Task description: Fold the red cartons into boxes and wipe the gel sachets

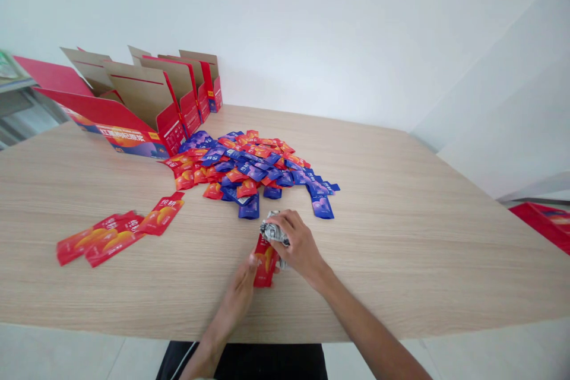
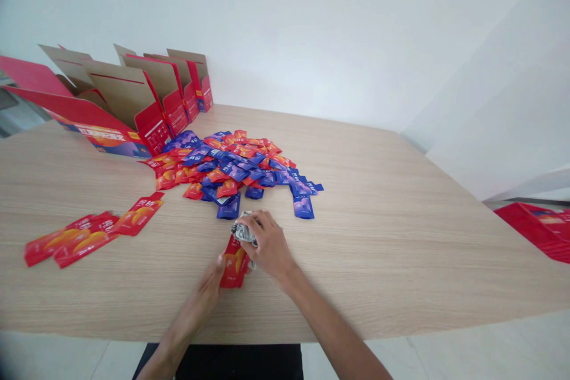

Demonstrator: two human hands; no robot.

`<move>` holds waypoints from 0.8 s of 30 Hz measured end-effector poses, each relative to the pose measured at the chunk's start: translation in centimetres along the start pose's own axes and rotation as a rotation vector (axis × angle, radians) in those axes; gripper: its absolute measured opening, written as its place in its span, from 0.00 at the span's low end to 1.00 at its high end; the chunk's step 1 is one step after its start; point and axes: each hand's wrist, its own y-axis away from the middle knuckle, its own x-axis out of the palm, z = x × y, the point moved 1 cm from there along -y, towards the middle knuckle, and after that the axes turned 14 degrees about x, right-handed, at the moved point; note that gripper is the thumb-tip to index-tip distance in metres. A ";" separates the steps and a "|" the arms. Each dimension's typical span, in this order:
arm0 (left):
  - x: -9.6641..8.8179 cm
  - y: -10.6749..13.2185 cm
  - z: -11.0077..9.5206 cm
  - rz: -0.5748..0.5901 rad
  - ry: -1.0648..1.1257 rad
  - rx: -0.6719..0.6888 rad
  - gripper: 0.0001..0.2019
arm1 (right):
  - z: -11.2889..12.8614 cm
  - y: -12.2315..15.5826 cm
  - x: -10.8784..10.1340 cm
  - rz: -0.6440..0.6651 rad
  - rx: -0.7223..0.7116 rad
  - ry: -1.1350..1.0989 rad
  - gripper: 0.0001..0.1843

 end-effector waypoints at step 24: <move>0.2 -0.3 -3.6 -0.080 0.129 0.002 0.39 | -0.8 0.5 -0.8 0.084 0.254 -0.279 0.20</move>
